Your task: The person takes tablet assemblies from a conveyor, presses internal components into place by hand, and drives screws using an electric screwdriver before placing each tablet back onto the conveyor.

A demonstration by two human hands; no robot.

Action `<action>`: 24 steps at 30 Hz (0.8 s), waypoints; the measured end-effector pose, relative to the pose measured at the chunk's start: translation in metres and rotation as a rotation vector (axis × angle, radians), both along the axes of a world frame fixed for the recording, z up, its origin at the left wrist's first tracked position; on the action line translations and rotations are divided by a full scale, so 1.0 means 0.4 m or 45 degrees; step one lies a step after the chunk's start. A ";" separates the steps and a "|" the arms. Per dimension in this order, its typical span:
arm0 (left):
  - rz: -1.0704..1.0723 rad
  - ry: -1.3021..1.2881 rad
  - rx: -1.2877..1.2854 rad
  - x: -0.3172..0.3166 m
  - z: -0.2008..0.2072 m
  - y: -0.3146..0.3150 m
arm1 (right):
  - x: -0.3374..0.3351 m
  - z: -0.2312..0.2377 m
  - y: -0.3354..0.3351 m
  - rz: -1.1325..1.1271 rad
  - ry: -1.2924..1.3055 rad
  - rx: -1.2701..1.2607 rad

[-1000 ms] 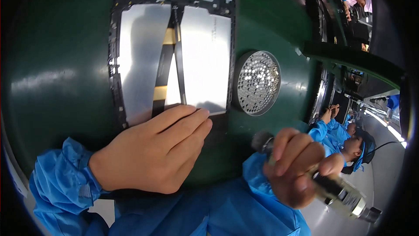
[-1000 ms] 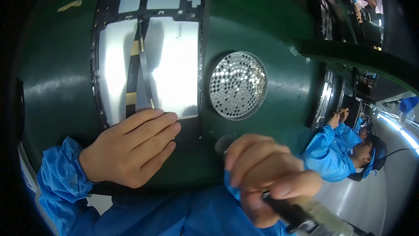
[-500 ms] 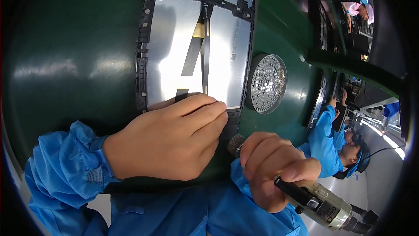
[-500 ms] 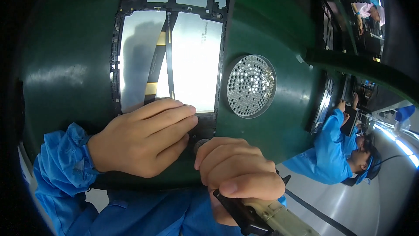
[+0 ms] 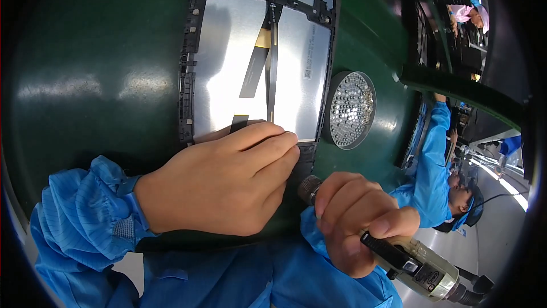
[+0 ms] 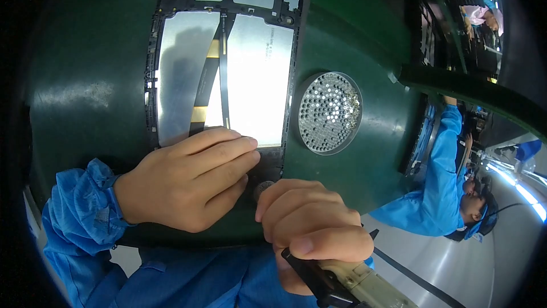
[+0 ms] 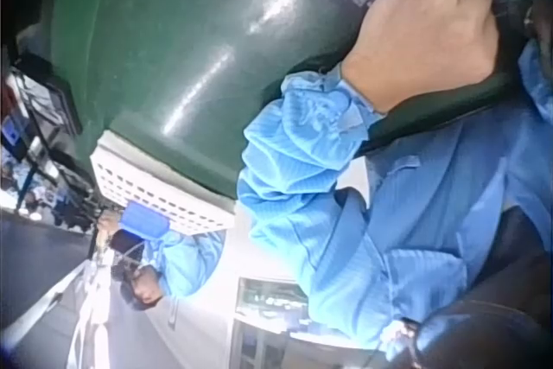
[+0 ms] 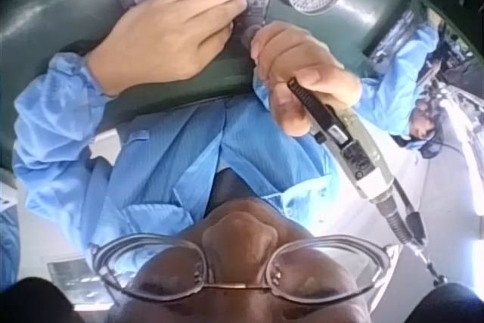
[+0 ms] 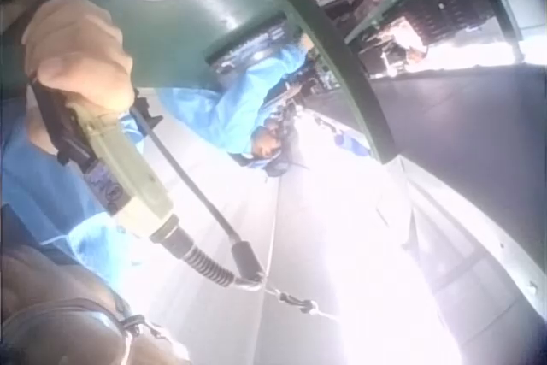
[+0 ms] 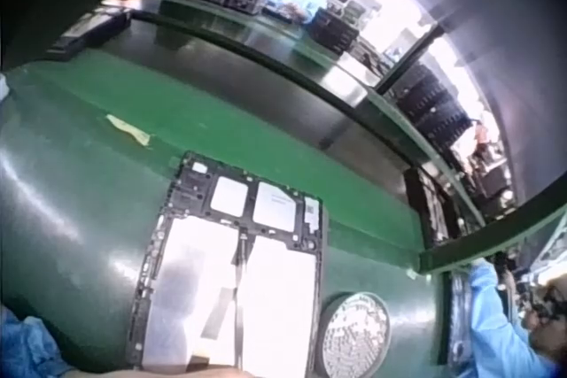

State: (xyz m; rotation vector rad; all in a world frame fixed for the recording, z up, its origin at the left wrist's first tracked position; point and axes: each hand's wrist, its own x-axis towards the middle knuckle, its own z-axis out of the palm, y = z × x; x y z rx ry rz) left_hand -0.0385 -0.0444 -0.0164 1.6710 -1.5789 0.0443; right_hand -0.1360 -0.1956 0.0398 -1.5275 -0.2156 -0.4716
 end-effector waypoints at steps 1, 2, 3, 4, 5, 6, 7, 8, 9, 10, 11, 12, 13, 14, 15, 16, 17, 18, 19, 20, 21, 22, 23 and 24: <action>-0.001 0.005 -0.003 -0.001 0.000 -0.002 | -0.001 0.000 -0.003 0.006 0.003 0.002; -0.004 0.005 -0.002 0.003 -0.002 -0.001 | 0.003 -0.003 -0.002 0.008 0.003 0.007; -0.005 0.008 0.004 0.007 -0.005 0.000 | 0.007 -0.005 0.001 0.005 0.004 0.008; -0.007 0.012 0.010 0.012 -0.007 0.000 | 0.010 -0.007 0.003 -0.011 0.009 0.000; -0.006 0.016 0.010 0.012 -0.010 -0.005 | 0.011 -0.008 -0.001 -0.022 0.017 -0.008; -0.002 0.010 0.010 0.013 -0.012 -0.011 | 0.012 -0.010 -0.006 -0.021 0.021 -0.007; 0.001 0.003 0.010 0.012 -0.014 -0.017 | 0.013 -0.013 -0.011 -0.025 0.019 -0.003; 0.001 0.007 0.012 0.011 -0.013 -0.023 | 0.014 -0.012 -0.018 -0.029 0.017 0.003; 0.000 0.015 0.019 0.010 -0.013 -0.028 | 0.014 -0.012 -0.024 -0.028 0.022 0.005; 0.000 0.022 0.026 0.008 -0.013 -0.033 | 0.014 -0.013 -0.029 -0.015 0.020 0.001; -0.002 0.025 0.025 0.008 -0.012 -0.038 | 0.013 -0.013 -0.034 -0.006 0.016 -0.007; 0.004 0.027 0.028 0.008 -0.012 -0.042 | 0.012 -0.010 -0.038 -0.007 0.018 -0.008; 0.011 0.030 0.031 0.008 -0.012 -0.046 | 0.012 -0.007 -0.042 0.003 0.045 -0.021; 0.009 0.026 0.032 0.014 -0.012 -0.043 | 0.017 -0.006 -0.039 0.013 0.065 -0.032; 0.002 0.042 0.030 0.019 -0.014 -0.039 | 0.024 -0.009 -0.035 0.010 0.062 -0.030; -0.005 0.057 0.027 0.025 -0.015 -0.035 | 0.033 -0.014 -0.033 0.027 0.048 -0.094; -0.003 0.056 0.027 0.028 -0.013 -0.034 | 0.039 -0.017 -0.034 0.050 0.036 -0.159; -0.008 0.058 0.033 0.030 -0.011 -0.033 | 0.042 -0.018 -0.034 0.051 0.033 -0.159; -0.014 0.059 0.039 0.033 -0.008 -0.031 | 0.045 -0.020 -0.034 0.072 0.021 -0.161; -0.015 0.056 0.039 0.035 -0.008 -0.032 | 0.046 -0.022 -0.036 0.092 0.008 -0.162; -0.014 0.071 0.045 0.037 -0.008 -0.034 | 0.047 -0.023 -0.038 0.089 0.004 -0.162; -0.014 0.084 0.050 0.039 -0.006 -0.035 | 0.048 -0.022 -0.039 0.089 0.006 -0.173; -0.020 0.076 0.047 0.040 -0.006 -0.039 | 0.047 -0.022 -0.045 0.084 0.006 -0.186; -0.036 0.089 0.067 0.042 -0.005 -0.042 | 0.044 -0.020 -0.047 0.076 -0.002 -0.191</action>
